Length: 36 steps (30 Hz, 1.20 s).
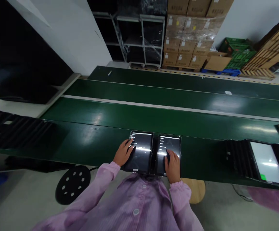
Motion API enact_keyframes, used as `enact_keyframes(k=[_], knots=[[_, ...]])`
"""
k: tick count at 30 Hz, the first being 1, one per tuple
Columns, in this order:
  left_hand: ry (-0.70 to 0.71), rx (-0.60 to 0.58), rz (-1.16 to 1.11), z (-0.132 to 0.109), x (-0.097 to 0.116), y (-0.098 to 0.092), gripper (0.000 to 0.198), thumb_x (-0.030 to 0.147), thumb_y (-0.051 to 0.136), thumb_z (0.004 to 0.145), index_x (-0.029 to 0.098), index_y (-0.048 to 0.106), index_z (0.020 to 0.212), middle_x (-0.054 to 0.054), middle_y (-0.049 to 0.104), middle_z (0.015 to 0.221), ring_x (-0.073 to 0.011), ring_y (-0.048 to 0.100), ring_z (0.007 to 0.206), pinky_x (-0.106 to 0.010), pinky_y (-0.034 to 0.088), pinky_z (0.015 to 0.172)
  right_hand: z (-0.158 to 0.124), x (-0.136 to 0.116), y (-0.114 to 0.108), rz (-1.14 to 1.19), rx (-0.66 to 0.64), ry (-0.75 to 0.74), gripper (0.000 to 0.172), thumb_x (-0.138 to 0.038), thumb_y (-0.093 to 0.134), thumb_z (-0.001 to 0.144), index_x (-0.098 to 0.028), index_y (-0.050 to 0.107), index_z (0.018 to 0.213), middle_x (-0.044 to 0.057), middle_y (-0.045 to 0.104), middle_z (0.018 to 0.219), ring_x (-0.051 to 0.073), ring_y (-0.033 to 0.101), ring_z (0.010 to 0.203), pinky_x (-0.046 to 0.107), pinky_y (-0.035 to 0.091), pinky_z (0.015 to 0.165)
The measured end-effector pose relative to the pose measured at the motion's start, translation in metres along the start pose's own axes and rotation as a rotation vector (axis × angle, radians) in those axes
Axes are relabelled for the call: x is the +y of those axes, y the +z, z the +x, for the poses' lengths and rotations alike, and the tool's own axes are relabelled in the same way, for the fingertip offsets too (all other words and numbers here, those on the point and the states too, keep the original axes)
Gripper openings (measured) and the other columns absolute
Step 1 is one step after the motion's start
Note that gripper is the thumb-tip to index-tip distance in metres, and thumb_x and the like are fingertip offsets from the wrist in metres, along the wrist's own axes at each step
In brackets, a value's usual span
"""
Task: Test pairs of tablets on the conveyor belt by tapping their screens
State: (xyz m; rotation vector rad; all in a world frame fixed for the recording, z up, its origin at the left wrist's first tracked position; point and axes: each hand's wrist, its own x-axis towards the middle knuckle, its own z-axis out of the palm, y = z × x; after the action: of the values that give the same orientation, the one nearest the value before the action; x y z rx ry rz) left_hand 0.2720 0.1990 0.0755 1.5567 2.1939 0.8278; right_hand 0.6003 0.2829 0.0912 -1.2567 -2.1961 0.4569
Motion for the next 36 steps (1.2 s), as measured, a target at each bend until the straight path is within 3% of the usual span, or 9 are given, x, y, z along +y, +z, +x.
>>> enact_keyframes(k=[6, 11, 14, 16, 19, 21, 24, 30, 36], knots=[[-0.040, 0.051, -0.201, -0.010, -0.005, 0.001, 0.055, 0.047, 0.040, 0.104, 0.017, 0.050, 0.150, -0.016, 0.057, 0.145, -0.0290, 0.052, 0.137, -0.050, 0.038, 0.120, 0.029, -0.017, 0.016, -0.060, -0.029, -0.064, 0.045, -0.031, 0.042, 0.105, -0.015, 0.047, 0.147, 0.016, 0.062, 0.141, 0.031, 0.048, 0.142, 0.058, 0.037, 0.119], [-0.237, 0.085, -0.368, -0.018, -0.013, 0.005, 0.052, 0.048, 0.051, 0.097, 0.018, 0.060, 0.139, -0.014, 0.070, 0.127, -0.0256, 0.068, 0.106, -0.044, 0.054, 0.100, 0.036, -0.011, 0.011, -0.034, -0.030, -0.039, 0.044, -0.033, 0.041, 0.104, -0.015, 0.053, 0.142, 0.017, 0.065, 0.136, 0.032, 0.050, 0.141, 0.061, 0.034, 0.119], [-0.347, 0.073, -0.498, -0.018, -0.017, 0.007, 0.050, 0.049, 0.058, 0.091, 0.016, 0.069, 0.127, -0.013, 0.074, 0.120, -0.0256, 0.070, 0.100, -0.044, 0.055, 0.097, 0.024, 0.012, -0.005, 0.030, 0.083, 0.113, 0.050, -0.045, 0.044, 0.101, -0.013, 0.057, 0.137, 0.021, 0.065, 0.134, 0.034, 0.056, 0.130, 0.059, 0.041, 0.113], [-0.411, 0.068, -0.583, -0.017, -0.020, 0.007, 0.048, 0.050, 0.062, 0.087, 0.015, 0.073, 0.119, -0.014, 0.075, 0.119, -0.0268, 0.071, 0.102, -0.044, 0.054, 0.099, 0.011, 0.033, -0.016, 0.092, 0.167, 0.300, 0.059, -0.054, 0.049, 0.096, -0.011, 0.061, 0.134, 0.022, 0.066, 0.131, 0.035, 0.061, 0.121, 0.057, 0.045, 0.108], [-0.466, 0.065, -0.690, -0.015, -0.023, 0.007, 0.047, 0.050, 0.068, 0.082, 0.016, 0.076, 0.114, -0.013, 0.076, 0.119, -0.0282, 0.070, 0.110, -0.045, 0.051, 0.104, -0.007, 0.057, -0.026, 0.267, 0.211, 0.626, 0.062, -0.060, 0.061, 0.084, -0.014, 0.068, 0.125, 0.017, 0.073, 0.114, 0.031, 0.068, 0.102, 0.048, 0.052, 0.097], [-0.492, 0.066, -0.740, -0.015, -0.024, 0.007, 0.048, 0.051, 0.070, 0.080, 0.017, 0.076, 0.113, -0.013, 0.076, 0.120, -0.0287, 0.070, 0.111, -0.045, 0.052, 0.104, -0.016, 0.063, -0.028, 0.386, 0.229, 0.741, 0.058, -0.059, 0.067, 0.078, -0.016, 0.073, 0.117, 0.014, 0.076, 0.109, 0.029, 0.068, 0.101, 0.044, 0.052, 0.095], [-0.512, 0.072, -0.762, -0.015, -0.023, 0.007, 0.048, 0.051, 0.072, 0.078, 0.017, 0.077, 0.112, -0.013, 0.077, 0.116, -0.0287, 0.071, 0.105, -0.045, 0.053, 0.100, -0.022, 0.065, -0.023, 0.523, 0.278, 0.793, 0.053, -0.056, 0.073, 0.074, -0.016, 0.077, 0.110, 0.011, 0.077, 0.111, 0.028, 0.067, 0.106, 0.041, 0.052, 0.096], [-0.485, 0.083, -0.751, -0.015, -0.025, 0.009, 0.050, 0.053, 0.074, 0.076, 0.017, 0.077, 0.110, -0.012, 0.077, 0.113, -0.0288, 0.071, 0.106, -0.046, 0.051, 0.103, -0.024, 0.076, -0.004, 0.642, 0.361, 0.799, 0.050, -0.055, 0.074, 0.075, -0.017, 0.078, 0.108, 0.008, 0.078, 0.103, 0.025, 0.070, 0.096, 0.038, 0.056, 0.086], [-0.489, 0.071, -0.713, -0.015, -0.026, 0.014, 0.055, 0.056, 0.076, 0.074, 0.016, 0.073, 0.111, -0.011, 0.076, 0.106, -0.0256, 0.070, 0.097, -0.042, 0.053, 0.095, -0.023, 0.072, -0.009, 0.640, 0.353, 0.814, 0.048, -0.052, 0.072, 0.072, -0.017, 0.079, 0.104, 0.010, 0.078, 0.107, 0.027, 0.069, 0.103, 0.044, 0.051, 0.099]])
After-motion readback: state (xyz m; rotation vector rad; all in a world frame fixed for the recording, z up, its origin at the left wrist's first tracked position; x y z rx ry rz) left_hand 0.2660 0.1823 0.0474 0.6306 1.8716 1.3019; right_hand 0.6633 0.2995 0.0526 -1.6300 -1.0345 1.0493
